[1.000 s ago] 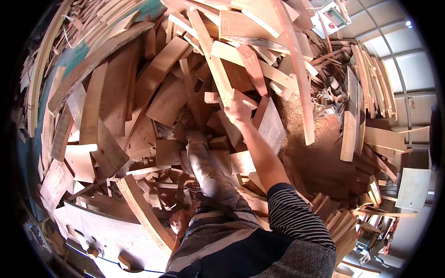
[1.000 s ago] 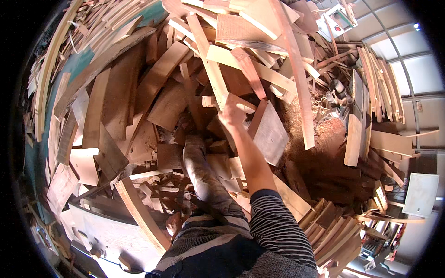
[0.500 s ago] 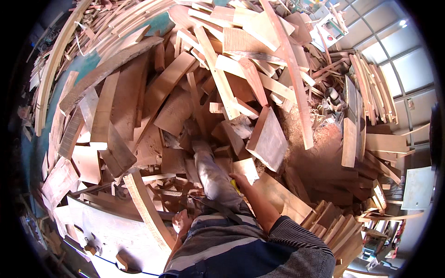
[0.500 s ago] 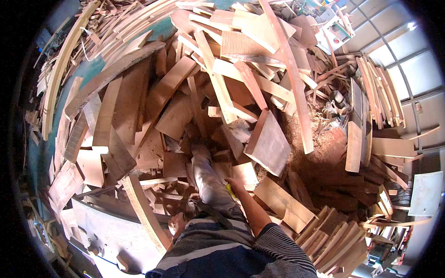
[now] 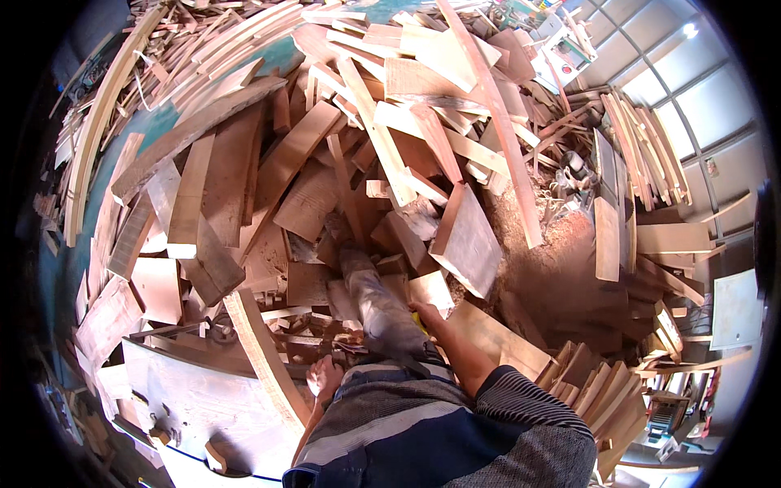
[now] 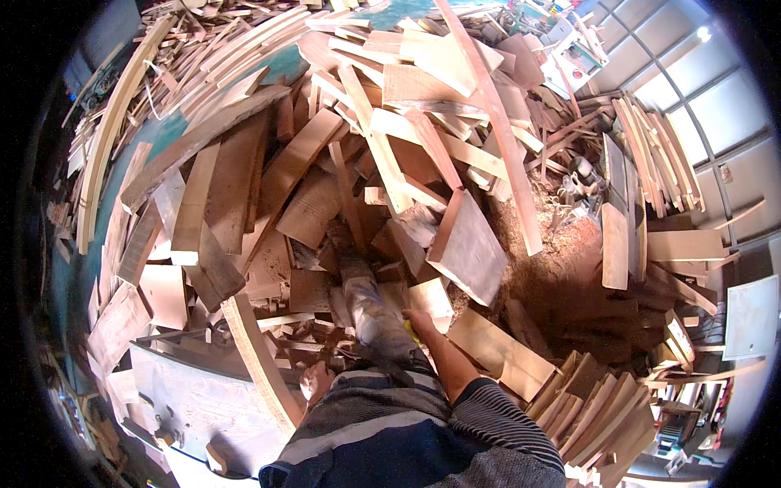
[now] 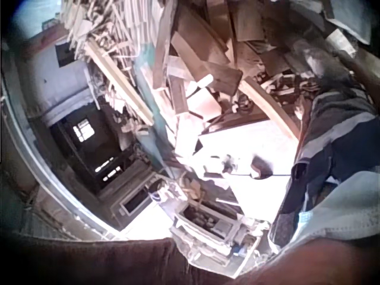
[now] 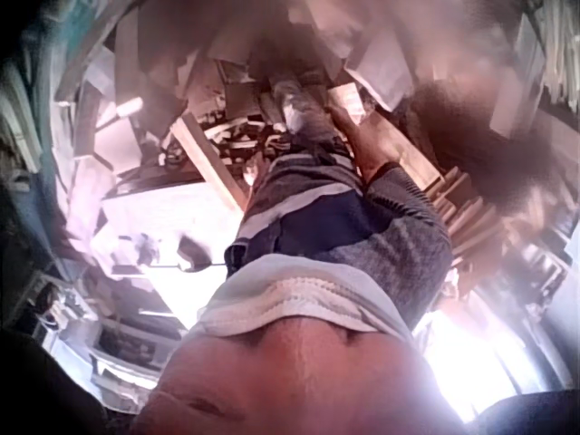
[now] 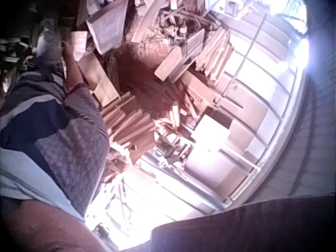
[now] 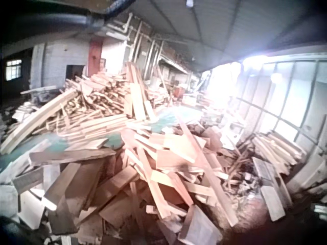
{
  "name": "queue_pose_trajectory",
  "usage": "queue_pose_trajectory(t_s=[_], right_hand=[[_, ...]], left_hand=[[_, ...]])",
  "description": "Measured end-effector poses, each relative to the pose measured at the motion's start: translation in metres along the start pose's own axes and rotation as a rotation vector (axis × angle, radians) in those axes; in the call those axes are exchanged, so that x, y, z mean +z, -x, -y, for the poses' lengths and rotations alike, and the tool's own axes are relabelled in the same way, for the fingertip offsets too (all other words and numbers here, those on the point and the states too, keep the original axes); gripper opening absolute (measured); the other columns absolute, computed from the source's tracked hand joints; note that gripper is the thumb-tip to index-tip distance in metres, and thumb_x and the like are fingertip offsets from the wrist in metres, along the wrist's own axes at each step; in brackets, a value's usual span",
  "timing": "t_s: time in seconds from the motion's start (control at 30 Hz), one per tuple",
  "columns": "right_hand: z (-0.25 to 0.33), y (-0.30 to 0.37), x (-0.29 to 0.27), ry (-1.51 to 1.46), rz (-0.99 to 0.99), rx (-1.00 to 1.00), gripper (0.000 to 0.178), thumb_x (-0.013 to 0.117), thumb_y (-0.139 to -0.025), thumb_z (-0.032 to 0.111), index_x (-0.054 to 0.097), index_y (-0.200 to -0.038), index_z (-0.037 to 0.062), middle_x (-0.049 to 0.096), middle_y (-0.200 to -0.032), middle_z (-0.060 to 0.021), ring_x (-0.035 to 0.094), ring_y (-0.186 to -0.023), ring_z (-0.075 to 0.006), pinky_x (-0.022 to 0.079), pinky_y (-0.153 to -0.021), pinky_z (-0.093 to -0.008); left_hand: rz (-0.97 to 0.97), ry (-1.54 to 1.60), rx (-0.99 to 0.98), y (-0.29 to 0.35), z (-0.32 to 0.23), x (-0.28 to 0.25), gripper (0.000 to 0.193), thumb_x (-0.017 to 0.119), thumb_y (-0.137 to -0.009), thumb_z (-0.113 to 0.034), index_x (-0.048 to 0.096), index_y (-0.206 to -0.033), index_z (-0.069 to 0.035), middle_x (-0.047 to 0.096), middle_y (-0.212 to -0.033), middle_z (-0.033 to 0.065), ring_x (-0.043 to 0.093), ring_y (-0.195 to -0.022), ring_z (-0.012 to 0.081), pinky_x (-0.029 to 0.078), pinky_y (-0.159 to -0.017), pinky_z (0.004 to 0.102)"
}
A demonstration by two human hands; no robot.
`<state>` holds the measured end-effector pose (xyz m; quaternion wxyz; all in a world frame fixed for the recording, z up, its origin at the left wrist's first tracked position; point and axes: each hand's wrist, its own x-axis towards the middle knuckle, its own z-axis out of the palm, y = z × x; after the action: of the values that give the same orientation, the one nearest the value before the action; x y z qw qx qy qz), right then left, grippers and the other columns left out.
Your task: The person measures several wooden boards and pieces using a yellow tape measure, placing them on a woodworking table and sorting through a pile of wood scraps.
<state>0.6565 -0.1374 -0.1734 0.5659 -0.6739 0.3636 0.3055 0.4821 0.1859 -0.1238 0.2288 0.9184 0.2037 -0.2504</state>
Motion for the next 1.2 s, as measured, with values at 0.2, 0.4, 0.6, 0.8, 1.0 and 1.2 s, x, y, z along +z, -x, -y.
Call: queue_pose_trajectory(t_s=[0.2, 0.4, 0.6, 0.8, 1.0, 1.2], right_hand=[[-0.006, 0.006, 0.010, -0.044, -0.017, 0.076, 0.028, 0.076, -0.084, 0.028, 0.070, -0.087, 0.0014, 0.064, -0.074, -0.0106, 0.062, -0.058, -0.0241, 0.054, -0.058, -0.0407], [0.081, -0.036, 0.022, -0.365, 0.282, -0.110, 0.017, 0.068, -0.089, 0.027, 0.065, -0.087, 0.0112, 0.064, -0.075, -0.0042, 0.061, -0.061, -0.0208, 0.051, -0.054, -0.0368], [0.297, -0.061, 0.104, -0.535, 0.563, -0.178, 0.020, 0.060, -0.101, 0.030, 0.069, -0.101, 0.0116, 0.068, -0.081, -0.0019, 0.062, -0.063, -0.0158, 0.053, -0.055, -0.0343], [0.439, -0.196, 0.144, -0.828, 0.659, -0.289, 0.039, 0.042, -0.109, 0.039, 0.056, -0.081, 0.0157, 0.061, -0.069, -0.0059, 0.053, -0.047, -0.0188, 0.045, -0.040, -0.0318], [0.508, -0.346, 0.153, -1.416, 0.377, -0.233, 0.046, 0.049, -0.108, 0.051, 0.065, -0.120, 0.0092, 0.075, -0.103, -0.0112, 0.070, -0.084, -0.0347, 0.058, -0.094, -0.0549], [0.512, -0.337, 0.141, -1.347, 0.869, -0.079, 0.036, 0.060, -0.103, 0.048, 0.071, -0.092, 0.0159, 0.070, -0.072, -0.0021, 0.065, -0.054, -0.0205, 0.055, -0.045, -0.0338]], left_hand=[[-0.031, -0.010, 0.072, -0.005, 0.015, 0.001, 0.023, 0.065, -0.083, -0.026, 0.070, -0.097, -0.008, 0.074, -0.101, 0.0170, 0.068, -0.100, 0.0391, 0.051, -0.090, 0.0533], [-0.091, 0.014, 0.122, -0.006, 0.011, -0.004, 0.020, 0.066, -0.081, -0.024, 0.069, -0.093, -0.008, 0.074, -0.097, 0.0172, 0.069, -0.096, 0.0395, 0.052, -0.086, 0.0547], [-0.150, 0.007, 0.060, 0.001, 0.002, -0.013, 0.022, 0.065, -0.084, -0.022, 0.070, -0.099, -0.006, 0.075, -0.098, 0.0178, 0.070, -0.093, 0.0408, 0.054, -0.083, 0.0532], [-0.132, 0.025, -0.032, -0.011, -0.016, -0.016, 0.023, 0.066, -0.085, -0.022, 0.070, -0.100, -0.006, 0.075, -0.099, 0.0179, 0.070, -0.092, 0.0410, 0.054, -0.082, 0.0525], [-0.075, 0.031, -0.039, -0.029, -0.028, -0.019, 0.023, 0.066, -0.086, -0.022, 0.070, -0.101, -0.006, 0.075, -0.099, 0.0180, 0.070, -0.092, 0.0413, 0.055, -0.082, 0.0519], [-0.065, 0.030, -0.066, -0.029, -0.027, -0.023, 0.023, 0.066, -0.086, -0.022, 0.070, -0.102, -0.005, 0.075, -0.099, 0.0181, 0.070, -0.092, 0.0415, 0.055, -0.081, 0.0512]])
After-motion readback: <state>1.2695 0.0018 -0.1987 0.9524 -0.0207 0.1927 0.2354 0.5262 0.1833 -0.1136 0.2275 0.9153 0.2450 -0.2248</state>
